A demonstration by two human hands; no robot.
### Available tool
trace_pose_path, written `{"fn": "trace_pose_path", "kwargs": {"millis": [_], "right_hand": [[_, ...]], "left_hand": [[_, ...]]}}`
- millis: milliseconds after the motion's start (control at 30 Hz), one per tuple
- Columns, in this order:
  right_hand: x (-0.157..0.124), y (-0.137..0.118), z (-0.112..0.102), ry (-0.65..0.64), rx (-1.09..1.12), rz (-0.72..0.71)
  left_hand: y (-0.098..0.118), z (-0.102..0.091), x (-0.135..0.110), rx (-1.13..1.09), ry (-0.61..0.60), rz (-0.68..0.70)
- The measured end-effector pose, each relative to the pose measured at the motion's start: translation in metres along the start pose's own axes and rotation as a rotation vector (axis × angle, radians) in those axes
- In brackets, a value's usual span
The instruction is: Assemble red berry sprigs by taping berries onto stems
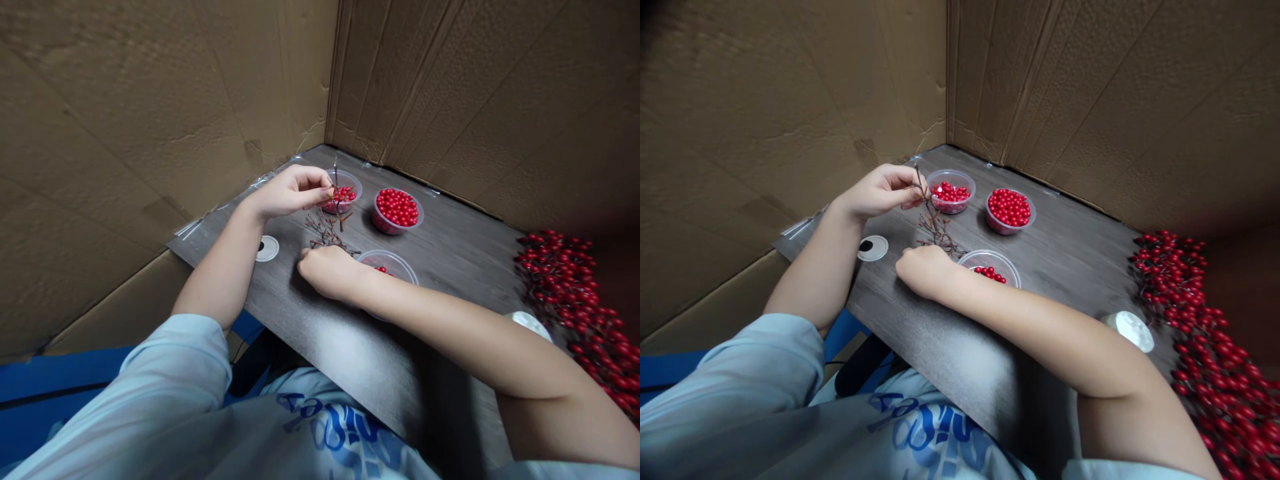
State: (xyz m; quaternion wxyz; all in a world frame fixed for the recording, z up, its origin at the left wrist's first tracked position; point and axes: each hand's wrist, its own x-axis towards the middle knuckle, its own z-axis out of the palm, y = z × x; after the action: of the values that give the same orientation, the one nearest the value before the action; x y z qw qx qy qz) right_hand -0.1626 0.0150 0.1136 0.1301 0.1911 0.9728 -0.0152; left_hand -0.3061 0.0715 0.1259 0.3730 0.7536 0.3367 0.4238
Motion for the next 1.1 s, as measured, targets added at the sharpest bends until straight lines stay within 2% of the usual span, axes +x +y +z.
{"fn": "trace_pose_path", "kwargs": {"millis": [100,200,367,433,500,567,633,733,900,1100], "right_hand": [[-0.004,0.0,-0.002,0.005,-0.007,0.001],[-0.016,0.001,-0.003,0.062,-0.013,-0.003],[-0.058,0.007,0.0,0.227,0.043,0.024],[-0.08,0.013,0.002,0.344,0.107,0.088],[-0.102,0.02,0.003,0.545,0.203,0.153],[-0.12,0.027,0.002,0.752,0.296,0.27],[-0.134,0.033,0.001,0.879,0.373,0.413],[-0.149,0.038,0.002,0.929,0.472,0.541],[-0.167,0.037,0.009,0.93,0.527,0.53],[-0.192,0.032,0.017,1.045,0.621,0.61]], "left_hand": [[0.0,0.001,0.0,0.008,0.006,-0.002],[0.001,0.003,0.001,0.0,0.002,-0.003],[0.006,0.011,0.002,0.022,-0.01,0.025],[0.009,0.016,0.003,0.068,-0.019,0.048],[0.013,0.023,0.004,0.142,-0.03,0.068],[0.02,0.032,0.006,0.248,-0.028,0.088],[0.03,0.043,0.008,0.37,-0.033,0.123],[0.045,0.061,0.01,0.518,-0.086,0.196],[0.063,0.089,0.016,0.632,-0.158,0.251],[0.084,0.118,0.022,0.772,-0.134,0.27]]}}
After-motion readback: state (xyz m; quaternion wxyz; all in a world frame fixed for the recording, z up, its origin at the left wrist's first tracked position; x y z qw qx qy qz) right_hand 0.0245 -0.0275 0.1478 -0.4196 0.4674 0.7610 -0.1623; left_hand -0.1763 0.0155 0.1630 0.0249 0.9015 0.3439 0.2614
